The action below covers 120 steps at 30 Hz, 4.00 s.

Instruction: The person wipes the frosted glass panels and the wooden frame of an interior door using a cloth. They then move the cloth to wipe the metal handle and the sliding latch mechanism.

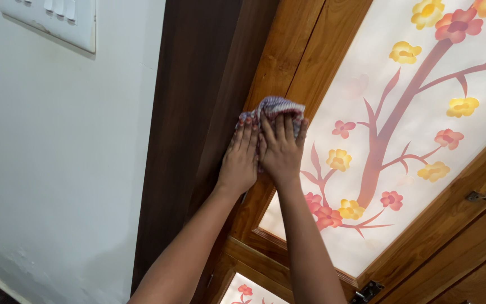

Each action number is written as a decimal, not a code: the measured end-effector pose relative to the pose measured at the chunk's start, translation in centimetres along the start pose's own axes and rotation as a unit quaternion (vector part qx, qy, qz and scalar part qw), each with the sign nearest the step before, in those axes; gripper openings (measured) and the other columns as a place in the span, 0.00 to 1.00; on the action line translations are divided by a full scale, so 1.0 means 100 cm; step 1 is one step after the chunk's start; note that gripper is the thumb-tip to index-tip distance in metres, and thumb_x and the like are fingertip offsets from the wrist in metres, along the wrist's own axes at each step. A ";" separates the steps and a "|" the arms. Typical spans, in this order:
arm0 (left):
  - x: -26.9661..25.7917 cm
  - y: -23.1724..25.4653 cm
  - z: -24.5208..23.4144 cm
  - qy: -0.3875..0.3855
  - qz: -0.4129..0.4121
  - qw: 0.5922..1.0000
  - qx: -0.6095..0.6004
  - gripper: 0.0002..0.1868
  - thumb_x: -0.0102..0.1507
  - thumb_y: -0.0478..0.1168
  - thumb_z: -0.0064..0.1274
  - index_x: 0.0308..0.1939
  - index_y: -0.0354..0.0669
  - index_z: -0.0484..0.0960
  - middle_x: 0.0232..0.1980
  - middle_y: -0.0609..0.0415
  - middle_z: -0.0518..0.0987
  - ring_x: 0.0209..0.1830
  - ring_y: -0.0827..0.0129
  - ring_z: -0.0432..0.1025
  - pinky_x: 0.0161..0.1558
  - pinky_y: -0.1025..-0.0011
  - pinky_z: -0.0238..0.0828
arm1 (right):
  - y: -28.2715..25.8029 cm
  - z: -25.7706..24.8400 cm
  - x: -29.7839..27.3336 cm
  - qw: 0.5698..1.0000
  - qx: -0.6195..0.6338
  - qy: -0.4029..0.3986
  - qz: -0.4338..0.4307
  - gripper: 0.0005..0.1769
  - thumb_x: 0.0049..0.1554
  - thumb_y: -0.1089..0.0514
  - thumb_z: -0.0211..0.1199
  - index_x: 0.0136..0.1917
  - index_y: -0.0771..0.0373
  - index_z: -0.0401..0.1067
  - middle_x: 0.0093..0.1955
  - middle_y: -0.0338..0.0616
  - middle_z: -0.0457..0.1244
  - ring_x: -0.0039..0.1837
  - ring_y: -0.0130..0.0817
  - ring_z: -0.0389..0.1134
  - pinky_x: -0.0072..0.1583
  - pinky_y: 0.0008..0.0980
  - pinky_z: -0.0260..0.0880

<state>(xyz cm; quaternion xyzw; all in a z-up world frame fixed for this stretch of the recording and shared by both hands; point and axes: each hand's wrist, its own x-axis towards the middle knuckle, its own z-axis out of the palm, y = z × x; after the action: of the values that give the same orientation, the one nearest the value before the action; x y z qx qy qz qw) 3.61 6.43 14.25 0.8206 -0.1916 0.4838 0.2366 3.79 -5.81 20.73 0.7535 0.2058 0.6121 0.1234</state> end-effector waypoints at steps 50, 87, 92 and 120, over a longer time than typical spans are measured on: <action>-0.003 -0.004 -0.002 -0.001 0.050 0.999 0.009 0.37 0.70 0.44 0.37 0.80 0.33 0.45 0.85 0.41 0.43 0.85 0.52 0.37 0.82 0.56 0.33 | -0.017 0.040 -0.058 0.980 0.112 0.054 0.155 0.28 0.62 0.51 0.57 0.74 0.60 0.66 0.79 0.79 0.39 0.78 0.86 0.40 0.76 0.73 0.44; 0.089 0.365 -0.006 0.013 0.034 0.932 -0.361 0.16 0.58 0.31 0.53 0.51 0.36 0.78 0.54 0.43 0.75 0.50 0.48 0.76 0.51 0.57 0.74 | 0.280 -0.245 -0.111 0.958 -0.021 0.120 0.259 0.24 0.48 0.72 0.53 0.60 0.70 0.67 0.63 0.61 0.59 0.69 0.60 0.60 0.68 0.53 0.62; 0.066 0.382 0.065 0.105 0.130 0.970 -0.179 0.35 0.61 0.32 0.44 0.74 0.25 0.60 0.77 0.37 0.61 0.80 0.48 0.55 0.79 0.59 0.52 | 0.303 -0.214 -0.145 0.979 -0.105 0.029 0.174 0.30 0.63 0.69 0.51 0.78 0.71 0.59 0.82 0.59 0.51 0.83 0.54 0.49 0.81 0.51 0.44; -0.067 0.330 0.059 -0.280 0.175 0.944 -0.019 0.17 0.70 0.32 0.44 0.63 0.33 0.73 0.61 0.45 0.74 0.65 0.55 0.69 0.64 0.58 0.67 | 0.221 -0.231 -0.289 0.926 0.020 -0.260 0.271 0.28 0.54 0.56 0.67 0.65 0.68 0.68 0.69 0.59 0.59 0.71 0.51 0.56 0.72 0.54 0.54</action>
<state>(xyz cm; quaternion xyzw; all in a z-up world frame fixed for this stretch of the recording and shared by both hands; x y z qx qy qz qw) -13.18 -23.27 12.55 0.8718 -0.3997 0.2648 0.1004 -20.02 -40.23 10.33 0.9157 -0.0337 0.4003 -0.0129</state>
